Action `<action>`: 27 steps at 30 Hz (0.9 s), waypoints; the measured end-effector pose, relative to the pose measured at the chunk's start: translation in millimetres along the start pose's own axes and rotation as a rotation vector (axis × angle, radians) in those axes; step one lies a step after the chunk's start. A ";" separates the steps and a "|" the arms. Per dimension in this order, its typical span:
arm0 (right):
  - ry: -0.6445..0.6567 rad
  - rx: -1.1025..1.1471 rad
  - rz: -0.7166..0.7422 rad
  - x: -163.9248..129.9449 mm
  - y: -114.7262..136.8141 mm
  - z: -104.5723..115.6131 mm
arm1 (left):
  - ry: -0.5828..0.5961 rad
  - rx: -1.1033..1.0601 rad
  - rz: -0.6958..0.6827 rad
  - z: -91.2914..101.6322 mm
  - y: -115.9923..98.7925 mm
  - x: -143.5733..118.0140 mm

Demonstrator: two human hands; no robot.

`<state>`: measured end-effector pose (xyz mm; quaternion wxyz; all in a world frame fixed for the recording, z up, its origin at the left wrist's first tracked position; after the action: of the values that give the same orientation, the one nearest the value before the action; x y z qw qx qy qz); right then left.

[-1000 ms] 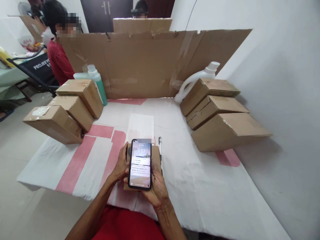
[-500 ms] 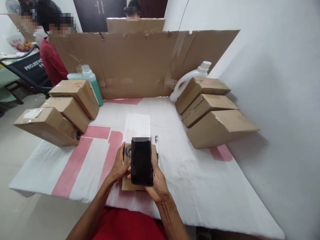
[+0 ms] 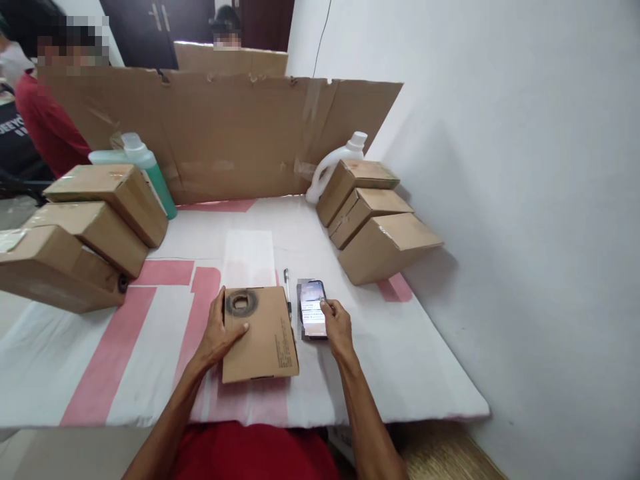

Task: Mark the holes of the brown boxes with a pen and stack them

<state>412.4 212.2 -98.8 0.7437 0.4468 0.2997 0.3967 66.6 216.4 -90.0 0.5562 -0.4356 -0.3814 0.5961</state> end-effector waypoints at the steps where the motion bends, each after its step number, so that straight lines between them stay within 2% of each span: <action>1: -0.014 -0.044 0.017 -0.3 -0.7 -0.8 | -0.001 -0.002 -0.004 0.4 -0.7 -0.3; 6: -0.073 -0.204 0.111 -7.0 14.2 -3.3 | -0.042 -0.129 0.019 11.5 -0.5 -6.4; 10: -0.086 -0.248 0.172 -25.0 31.1 4.3 | -0.083 -0.127 -0.031 23.0 -1.5 -31.1; 12: 0.023 -0.171 0.190 -48.7 33.8 0.6 | -0.074 -0.100 -0.034 21.1 2.0 -53.9; 15: 0.397 0.023 0.158 -106.7 27.7 -22.4 | -0.039 -0.096 -0.001 12.7 8.0 -94.0; 16: 0.482 0.071 0.149 -126.6 26.3 -25.7 | -0.031 -0.103 0.014 12.0 8.1 -105.7; 18: 0.547 0.120 0.143 -153.8 27.5 -22.0 | -0.023 -0.110 0.030 17.9 2.2 -121.8; 20: 0.518 0.135 0.145 -160.2 35.9 -10.1 | 0.000 -0.092 -0.004 30.4 -14.6 -125.6; 23: 0.439 0.144 0.234 -143.9 66.8 1.0 | -0.012 -0.028 -0.123 51.8 -50.8 -115.3; 25: 0.350 0.147 0.302 -129.1 86.8 -2.9 | -0.085 0.013 -0.157 58.8 -66.7 -107.2; 27: 0.264 0.164 0.290 -121.2 91.7 -17.3 | -0.158 0.045 -0.143 53.9 -70.3 -104.1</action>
<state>307.7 141.8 -12.2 0.5942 0.4887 0.3583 0.5289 39.2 120.8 3.7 0.5751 -0.3463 -0.4408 0.5958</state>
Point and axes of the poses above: each hand's wrist, its own x-axis towards the middle knuckle, its own z-axis out of the back of the hand, y = z × x, the point moved 9 cm from there along x, towards the middle knuckle, and after that the axes turned 2 degrees about -y, right-handed, at the moved point
